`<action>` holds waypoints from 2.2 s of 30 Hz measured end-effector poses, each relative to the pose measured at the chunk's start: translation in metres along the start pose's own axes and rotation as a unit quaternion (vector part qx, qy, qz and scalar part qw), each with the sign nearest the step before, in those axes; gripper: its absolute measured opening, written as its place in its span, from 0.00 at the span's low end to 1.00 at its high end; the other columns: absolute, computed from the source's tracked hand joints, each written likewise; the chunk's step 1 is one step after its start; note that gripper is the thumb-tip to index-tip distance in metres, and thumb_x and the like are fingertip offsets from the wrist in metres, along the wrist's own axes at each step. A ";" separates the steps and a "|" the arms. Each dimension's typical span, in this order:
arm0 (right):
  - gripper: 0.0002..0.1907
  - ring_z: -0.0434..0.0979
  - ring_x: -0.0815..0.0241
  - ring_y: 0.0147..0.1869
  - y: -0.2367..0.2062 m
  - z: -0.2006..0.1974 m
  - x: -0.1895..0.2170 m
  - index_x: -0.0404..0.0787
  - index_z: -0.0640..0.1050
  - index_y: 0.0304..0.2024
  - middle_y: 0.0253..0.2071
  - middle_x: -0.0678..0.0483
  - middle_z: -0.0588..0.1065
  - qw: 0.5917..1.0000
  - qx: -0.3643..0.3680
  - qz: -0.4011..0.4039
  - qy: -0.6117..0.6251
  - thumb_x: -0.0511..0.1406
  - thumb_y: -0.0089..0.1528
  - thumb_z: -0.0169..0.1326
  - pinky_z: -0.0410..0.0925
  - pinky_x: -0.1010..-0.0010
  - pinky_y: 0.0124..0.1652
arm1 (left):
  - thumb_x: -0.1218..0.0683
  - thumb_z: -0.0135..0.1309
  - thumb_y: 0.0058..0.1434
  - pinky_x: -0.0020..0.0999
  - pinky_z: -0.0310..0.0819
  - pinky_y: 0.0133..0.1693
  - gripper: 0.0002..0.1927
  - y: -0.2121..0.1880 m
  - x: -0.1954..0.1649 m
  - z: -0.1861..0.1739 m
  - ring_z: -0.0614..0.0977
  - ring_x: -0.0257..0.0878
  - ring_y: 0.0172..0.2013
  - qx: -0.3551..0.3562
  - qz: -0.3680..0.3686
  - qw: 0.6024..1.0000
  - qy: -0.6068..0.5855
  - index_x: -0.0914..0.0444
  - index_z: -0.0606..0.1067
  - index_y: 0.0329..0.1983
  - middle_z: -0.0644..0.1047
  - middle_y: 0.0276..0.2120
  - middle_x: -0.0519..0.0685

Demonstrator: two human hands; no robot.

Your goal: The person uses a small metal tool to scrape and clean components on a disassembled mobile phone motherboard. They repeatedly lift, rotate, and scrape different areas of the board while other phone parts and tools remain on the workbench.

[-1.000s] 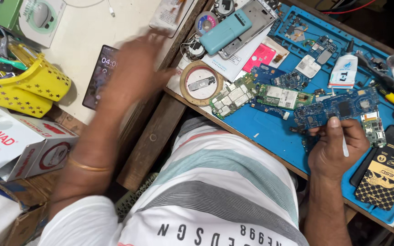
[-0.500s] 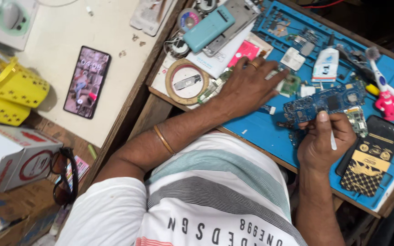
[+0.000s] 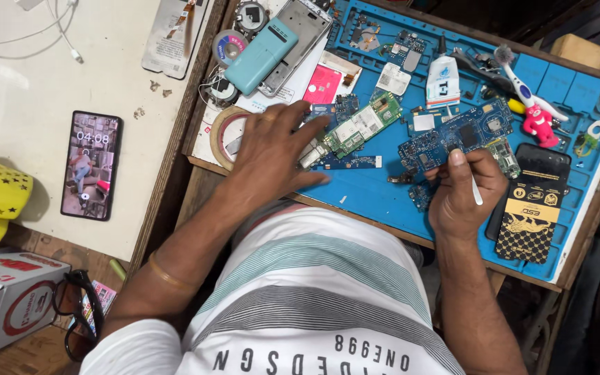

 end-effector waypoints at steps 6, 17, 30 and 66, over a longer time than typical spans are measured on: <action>0.07 0.79 0.61 0.32 0.000 0.002 0.002 0.34 0.75 0.41 0.34 0.48 0.78 1.000 0.004 0.009 0.005 0.32 0.72 0.57 0.75 0.73 0.36 | 0.44 0.73 0.45 0.53 0.72 0.51 0.42 -0.012 0.008 -0.019 0.78 0.56 0.51 0.083 -0.090 0.992 -0.004 0.61 0.71 0.62 0.70 0.57 0.58; 0.06 0.79 0.62 0.33 -0.001 0.007 0.004 0.34 0.76 0.42 0.38 0.46 0.79 1.000 0.017 0.009 0.010 0.32 0.72 0.56 0.74 0.73 0.38 | 0.43 0.72 0.53 0.52 0.80 0.38 0.41 0.017 0.019 -0.009 0.82 0.57 0.40 -0.024 -0.138 0.989 -0.048 0.66 0.69 0.64 0.73 0.48 0.61; 0.08 0.78 0.63 0.33 -0.002 0.006 0.003 0.35 0.76 0.40 0.34 0.49 0.78 1.000 0.011 0.018 0.004 0.33 0.72 0.58 0.74 0.73 0.38 | 0.36 0.71 0.49 0.54 0.63 0.57 0.35 0.021 0.004 0.019 0.70 0.52 0.61 0.005 -0.020 1.000 0.002 0.61 0.80 0.53 0.73 0.60 0.52; 0.08 0.78 0.63 0.34 -0.001 0.009 0.006 0.35 0.75 0.38 0.34 0.50 0.77 1.000 0.018 0.009 -0.007 0.33 0.72 0.57 0.73 0.72 0.38 | 0.56 0.47 0.68 0.63 0.40 0.74 0.24 0.030 -0.008 0.037 0.62 0.45 0.73 0.205 0.156 0.964 -0.063 0.49 0.72 0.68 0.69 0.70 0.45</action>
Point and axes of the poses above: each hand's wrist, its own y-axis towards the middle knuckle, its own z-axis out of the palm, x = y × z, the point moved 1 cm from there along y, towards the middle knuckle
